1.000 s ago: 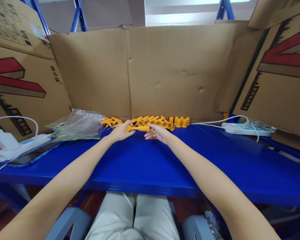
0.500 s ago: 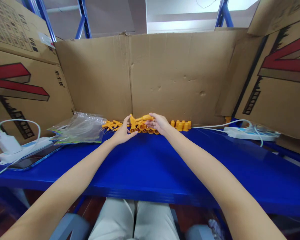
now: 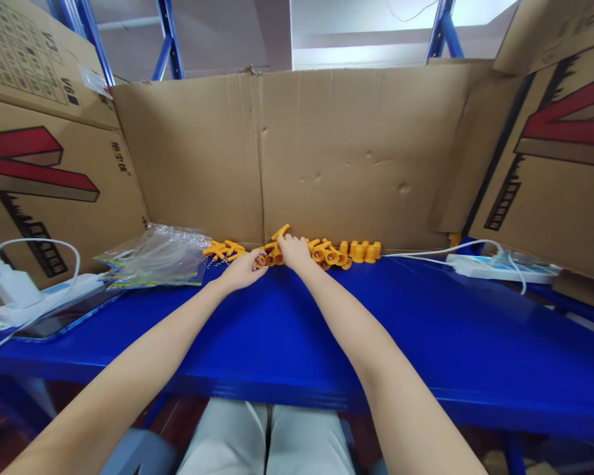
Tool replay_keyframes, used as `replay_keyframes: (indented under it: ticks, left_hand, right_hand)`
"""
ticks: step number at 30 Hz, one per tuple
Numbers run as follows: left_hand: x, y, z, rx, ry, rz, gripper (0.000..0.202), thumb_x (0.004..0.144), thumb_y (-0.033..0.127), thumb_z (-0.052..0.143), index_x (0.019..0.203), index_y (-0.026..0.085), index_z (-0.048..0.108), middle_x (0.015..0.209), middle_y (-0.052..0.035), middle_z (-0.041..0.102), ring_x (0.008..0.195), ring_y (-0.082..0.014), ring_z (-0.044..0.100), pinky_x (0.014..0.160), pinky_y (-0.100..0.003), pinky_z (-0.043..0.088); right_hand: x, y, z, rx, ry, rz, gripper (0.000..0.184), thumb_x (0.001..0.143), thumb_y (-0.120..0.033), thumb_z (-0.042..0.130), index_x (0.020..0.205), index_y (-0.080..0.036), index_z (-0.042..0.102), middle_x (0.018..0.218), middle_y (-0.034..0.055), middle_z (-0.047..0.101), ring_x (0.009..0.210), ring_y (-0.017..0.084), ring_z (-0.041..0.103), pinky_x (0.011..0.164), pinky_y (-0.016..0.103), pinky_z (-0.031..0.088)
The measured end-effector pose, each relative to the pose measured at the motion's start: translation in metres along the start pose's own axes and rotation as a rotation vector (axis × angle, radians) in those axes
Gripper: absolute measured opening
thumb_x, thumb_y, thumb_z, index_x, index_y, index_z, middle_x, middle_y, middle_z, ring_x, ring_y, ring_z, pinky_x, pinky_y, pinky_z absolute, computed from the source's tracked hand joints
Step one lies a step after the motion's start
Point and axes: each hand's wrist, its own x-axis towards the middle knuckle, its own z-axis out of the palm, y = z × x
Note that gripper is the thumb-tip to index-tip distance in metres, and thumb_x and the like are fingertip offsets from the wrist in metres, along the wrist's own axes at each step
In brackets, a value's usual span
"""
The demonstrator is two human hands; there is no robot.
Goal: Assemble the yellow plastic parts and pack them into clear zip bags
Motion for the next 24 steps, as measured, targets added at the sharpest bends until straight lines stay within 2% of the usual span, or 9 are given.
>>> replay_keyframes:
  ticks: [3, 6, 10, 14, 16, 18, 20, 21, 24]
  left_hand:
    - [0.0, 0.0, 0.0, 0.02, -0.029, 0.009, 0.028, 0.077, 0.027, 0.053, 0.102, 0.017, 0.058, 0.092, -0.0061, 0.066, 0.076, -0.0176, 0.062, 0.07, -0.029, 0.047]
    - [0.0, 0.001, -0.001, 0.049, -0.043, 0.007, 0.025, 0.077, 0.028, 0.053, 0.098, 0.017, 0.06, 0.094, -0.0062, 0.066, 0.079, -0.0186, 0.062, 0.072, -0.029, 0.047]
    - [0.0, 0.004, -0.003, 0.068, -0.084, 0.006, 0.02, 0.078, 0.027, 0.052, 0.091, 0.017, 0.063, 0.091, -0.0061, 0.068, 0.079, -0.0192, 0.062, 0.072, -0.029, 0.046]
    - [-0.001, 0.007, -0.003, 0.063, -0.122, 0.016, 0.02, 0.078, 0.028, 0.05, 0.086, 0.016, 0.065, 0.086, -0.0065, 0.068, 0.075, -0.0189, 0.061, 0.069, -0.029, 0.046]
    - [-0.001, 0.007, -0.003, 0.059, -0.136, 0.023, 0.021, 0.079, 0.028, 0.05, 0.085, 0.016, 0.065, 0.084, -0.0065, 0.068, 0.073, -0.0185, 0.061, 0.068, -0.029, 0.046]
    - [-0.001, 0.007, -0.003, 0.054, -0.146, 0.031, 0.02, 0.078, 0.026, 0.049, 0.084, 0.015, 0.065, 0.083, -0.0066, 0.068, 0.073, -0.0182, 0.061, 0.069, -0.028, 0.046]
    - [-0.001, 0.008, -0.003, 0.054, -0.149, 0.041, 0.02, 0.078, 0.025, 0.049, 0.083, 0.015, 0.065, 0.082, -0.0068, 0.068, 0.074, -0.0183, 0.062, 0.07, -0.028, 0.046]
    - [-0.001, 0.008, -0.003, 0.057, -0.149, 0.046, 0.02, 0.078, 0.025, 0.049, 0.083, 0.015, 0.065, 0.082, -0.0069, 0.068, 0.075, -0.0185, 0.062, 0.07, -0.028, 0.046]
    - [-0.001, 0.008, -0.004, 0.052, -0.154, 0.058, 0.02, 0.078, 0.025, 0.049, 0.083, 0.014, 0.066, 0.082, -0.0071, 0.068, 0.074, -0.0185, 0.062, 0.07, -0.029, 0.046]
  right_hand:
    - [0.009, 0.002, -0.002, 0.157, -0.153, 0.066, 0.032, 0.073, -0.014, 0.061, 0.105, -0.019, 0.06, 0.11, 0.0143, 0.062, 0.103, 0.03, 0.057, 0.09, 0.048, 0.034]
    - [0.025, 0.017, -0.008, 0.426, -0.254, 0.126, 0.026, 0.064, -0.016, 0.071, 0.089, -0.02, 0.066, 0.091, 0.0092, 0.068, 0.093, 0.027, 0.062, 0.088, 0.046, 0.04]
    - [0.041, 0.06, -0.025, 0.704, -0.323, 0.173, 0.026, 0.055, -0.025, 0.078, 0.079, -0.022, 0.068, 0.08, 0.0031, 0.069, 0.079, 0.02, 0.064, 0.078, 0.033, 0.049]
    - [0.033, 0.115, -0.035, 0.84, -0.259, 0.419, 0.025, 0.063, -0.026, 0.074, 0.085, -0.015, 0.067, 0.082, 0.0085, 0.069, 0.069, 0.019, 0.065, 0.067, 0.033, 0.051]
    - [0.019, 0.139, -0.029, 0.789, -0.141, 0.55, 0.022, 0.072, -0.024, 0.066, 0.091, -0.013, 0.066, 0.087, 0.0119, 0.068, 0.075, 0.021, 0.065, 0.069, 0.033, 0.051]
    - [-0.001, 0.158, -0.016, 0.58, 0.016, 0.663, 0.026, 0.076, -0.02, 0.059, 0.1, -0.011, 0.065, 0.099, 0.0149, 0.066, 0.091, 0.023, 0.062, 0.08, 0.035, 0.048]
    - [-0.023, 0.17, 0.002, 0.348, 0.146, 0.757, 0.038, 0.076, -0.022, 0.056, 0.114, -0.014, 0.06, 0.115, 0.0161, 0.06, 0.109, 0.028, 0.053, 0.091, 0.044, 0.041]
    - [-0.034, 0.173, 0.012, 0.243, 0.184, 0.766, 0.041, 0.077, -0.024, 0.054, 0.117, -0.015, 0.058, 0.12, 0.0162, 0.057, 0.115, 0.03, 0.048, 0.094, 0.05, 0.036]
    - [-0.06, 0.175, 0.038, 0.046, 0.194, 0.566, 0.041, 0.078, -0.023, 0.049, 0.118, -0.019, 0.056, 0.132, 0.0112, 0.048, 0.126, 0.028, 0.035, 0.103, 0.058, 0.018]
